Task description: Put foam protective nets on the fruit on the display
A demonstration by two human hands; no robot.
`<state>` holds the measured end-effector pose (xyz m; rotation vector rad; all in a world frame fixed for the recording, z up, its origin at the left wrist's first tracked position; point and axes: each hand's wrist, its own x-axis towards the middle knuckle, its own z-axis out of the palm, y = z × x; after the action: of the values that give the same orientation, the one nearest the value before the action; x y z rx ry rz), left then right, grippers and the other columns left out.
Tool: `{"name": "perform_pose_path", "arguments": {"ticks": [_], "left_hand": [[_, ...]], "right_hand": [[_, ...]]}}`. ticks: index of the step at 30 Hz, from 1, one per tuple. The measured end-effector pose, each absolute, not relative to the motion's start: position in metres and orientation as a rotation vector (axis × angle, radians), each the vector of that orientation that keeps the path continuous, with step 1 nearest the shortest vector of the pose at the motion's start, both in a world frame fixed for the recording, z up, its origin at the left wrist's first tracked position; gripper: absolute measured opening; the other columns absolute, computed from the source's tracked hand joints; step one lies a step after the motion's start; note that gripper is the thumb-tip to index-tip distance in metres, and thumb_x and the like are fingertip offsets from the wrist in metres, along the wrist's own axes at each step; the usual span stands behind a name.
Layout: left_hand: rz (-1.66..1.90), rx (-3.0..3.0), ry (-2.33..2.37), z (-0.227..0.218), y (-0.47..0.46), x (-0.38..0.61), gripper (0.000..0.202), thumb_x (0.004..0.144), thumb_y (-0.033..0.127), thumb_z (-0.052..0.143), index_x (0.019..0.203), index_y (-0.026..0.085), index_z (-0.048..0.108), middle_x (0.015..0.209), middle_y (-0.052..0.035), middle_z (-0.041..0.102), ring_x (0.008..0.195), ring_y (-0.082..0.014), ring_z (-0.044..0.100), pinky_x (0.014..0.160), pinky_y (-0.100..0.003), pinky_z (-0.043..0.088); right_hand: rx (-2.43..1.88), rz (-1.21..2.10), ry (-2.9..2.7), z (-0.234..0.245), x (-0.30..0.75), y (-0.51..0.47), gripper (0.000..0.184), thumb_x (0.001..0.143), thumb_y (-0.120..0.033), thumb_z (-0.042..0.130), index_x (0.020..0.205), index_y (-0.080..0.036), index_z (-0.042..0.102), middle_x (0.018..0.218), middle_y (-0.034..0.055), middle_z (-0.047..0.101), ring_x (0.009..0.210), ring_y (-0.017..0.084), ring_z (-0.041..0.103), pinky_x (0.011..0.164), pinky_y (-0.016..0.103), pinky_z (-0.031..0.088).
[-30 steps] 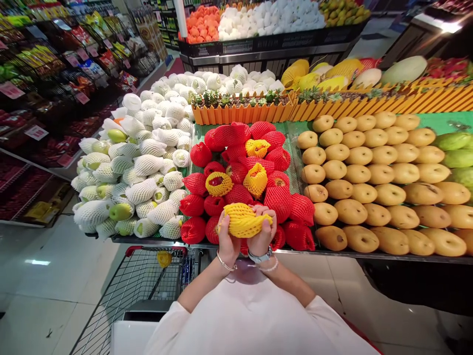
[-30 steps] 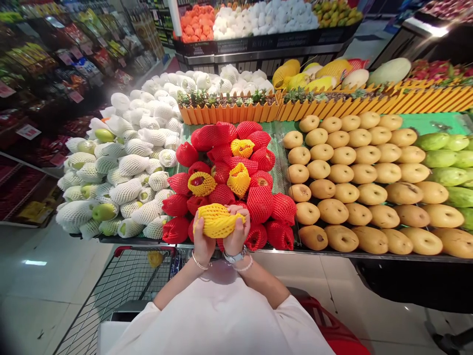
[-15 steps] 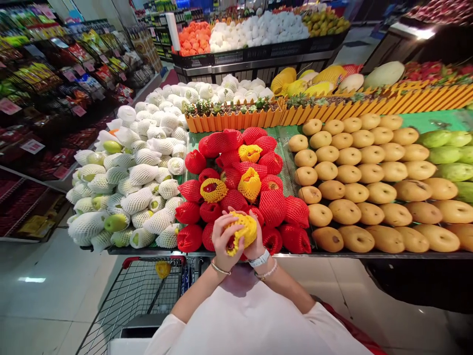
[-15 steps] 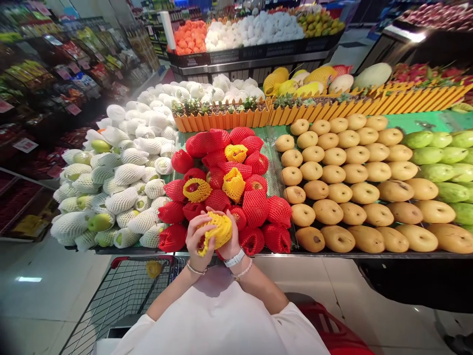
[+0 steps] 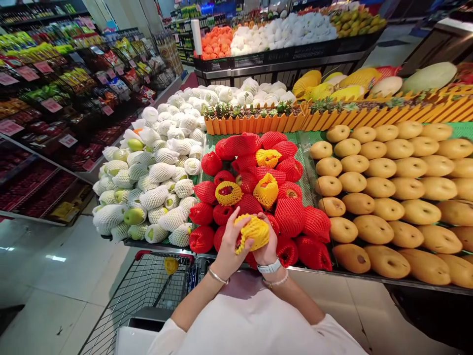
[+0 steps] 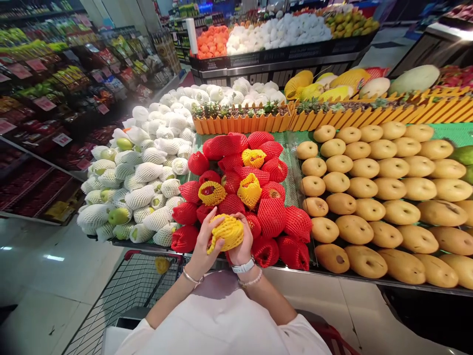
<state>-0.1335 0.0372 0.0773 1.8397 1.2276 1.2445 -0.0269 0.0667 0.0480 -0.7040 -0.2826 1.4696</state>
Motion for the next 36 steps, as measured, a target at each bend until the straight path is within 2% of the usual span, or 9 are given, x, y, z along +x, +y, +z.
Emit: {"name": "perform_pose_path", "arguments": {"ticks": [2, 4, 8, 13, 19, 27, 29, 32, 36], "left_hand": [[1.175, 1.851, 1.144, 0.085, 0.037, -0.142, 0.059, 0.083, 0.037, 0.066, 0.138, 0.029, 0.046, 0.153, -0.0139, 0.031, 0.140, -0.0311, 0.035, 0.112, -0.048, 0.035], [1.181, 1.862, 1.080, 0.087, 0.039, -0.150, 0.067, 0.076, 0.037, 0.074, 0.137, 0.030, 0.047, 0.146, -0.0137, 0.038, 0.135, -0.0313, 0.040, 0.111, -0.048, 0.036], [1.282, 1.844, 1.036, 0.091, 0.047, -0.166, 0.058, 0.073, 0.040, 0.076, 0.126, 0.028, 0.055, 0.127, -0.0118, 0.051, 0.123, -0.0301, 0.050, 0.104, -0.048, 0.043], [1.329, 2.096, 1.109, 0.118, 0.088, -0.200, 0.052, 0.075, 0.037, 0.073, 0.123, 0.025, 0.056, 0.126, -0.0114, 0.053, 0.120, -0.0292, 0.051, 0.104, -0.047, 0.042], [1.242, 2.441, 1.532, 0.131, 0.224, -0.238, 0.050, 0.078, 0.037, 0.067, 0.123, 0.020, 0.056, 0.132, -0.0153, 0.046, 0.125, -0.0333, 0.044, 0.106, -0.051, 0.038], [0.162, 2.903, 1.317, 0.099, 0.328, -0.212, 0.045, 0.087, 0.021, 0.039, 0.130, 0.016, 0.053, 0.145, -0.0221, 0.039, 0.136, -0.0420, 0.025, 0.087, -0.055, 0.046], [0.182, 2.953, 1.273, 0.088, 0.333, -0.216, 0.048, 0.088, 0.026, 0.041, 0.134, 0.017, 0.050, 0.145, -0.0219, 0.039, 0.135, -0.0412, 0.029, 0.092, -0.057, 0.042], [0.251, 2.995, 1.277, 0.081, 0.344, -0.223, 0.058, 0.084, 0.046, 0.049, 0.135, 0.017, 0.050, 0.142, -0.0200, 0.044, 0.136, -0.0439, 0.028, 0.105, -0.068, 0.021], [0.546, 2.970, 1.117, 0.112, 0.330, -0.211, 0.060, 0.085, 0.052, 0.044, 0.131, 0.014, 0.054, 0.140, -0.0190, 0.049, 0.139, -0.0449, 0.025, 0.110, -0.070, 0.008]], "right_hand": [[-0.688, 1.475, -0.291, 0.056, -0.029, 0.067, 0.015, 0.074, -0.034, 0.060, 0.083, -0.022, 0.059, 0.082, -0.0014, 0.066, 0.081, 0.017, 0.066, 0.082, 0.035, 0.053], [-0.681, 1.454, -0.371, 0.063, -0.033, 0.066, 0.013, 0.075, -0.032, 0.059, 0.083, -0.023, 0.061, 0.088, -0.0001, 0.068, 0.093, 0.019, 0.065, 0.092, 0.039, 0.049], [-0.695, 1.438, -0.521, 0.069, -0.043, 0.068, 0.022, 0.081, -0.034, 0.055, 0.094, -0.022, 0.068, 0.113, 0.0048, 0.069, 0.118, 0.021, 0.057, 0.107, 0.041, 0.039], [-0.648, 1.414, -0.562, 0.071, -0.040, 0.073, 0.037, 0.089, -0.042, 0.052, 0.122, -0.027, 0.061, 0.141, 0.0033, 0.052, 0.133, 0.019, 0.046, 0.114, 0.043, 0.031], [-0.803, 1.083, -0.595, 0.064, 0.006, 0.057, 0.031, 0.089, -0.042, 0.055, 0.111, -0.024, 0.067, 0.124, 0.0057, 0.065, 0.123, 0.021, 0.055, 0.110, 0.044, 0.036], [-1.088, 0.842, -0.525, 0.033, 0.044, 0.003, 0.029, 0.081, -0.045, 0.067, 0.096, -0.021, 0.071, 0.101, 0.0061, 0.072, 0.098, 0.020, 0.066, 0.094, 0.034, 0.050], [-1.117, 0.795, -0.474, 0.025, 0.046, -0.005, 0.032, 0.079, -0.048, 0.068, 0.095, -0.021, 0.071, 0.098, 0.0066, 0.073, 0.095, 0.021, 0.067, 0.092, 0.036, 0.052], [-1.171, 0.750, -0.502, 0.020, 0.046, -0.013, 0.033, 0.079, -0.050, 0.066, 0.093, -0.021, 0.072, 0.097, 0.0079, 0.073, 0.094, 0.024, 0.068, 0.092, 0.042, 0.053], [-1.263, 0.709, -0.672, 0.024, 0.044, -0.015, 0.030, 0.083, -0.054, 0.060, 0.090, -0.027, 0.072, 0.094, 0.0065, 0.073, 0.093, 0.026, 0.068, 0.090, 0.044, 0.054]]}}
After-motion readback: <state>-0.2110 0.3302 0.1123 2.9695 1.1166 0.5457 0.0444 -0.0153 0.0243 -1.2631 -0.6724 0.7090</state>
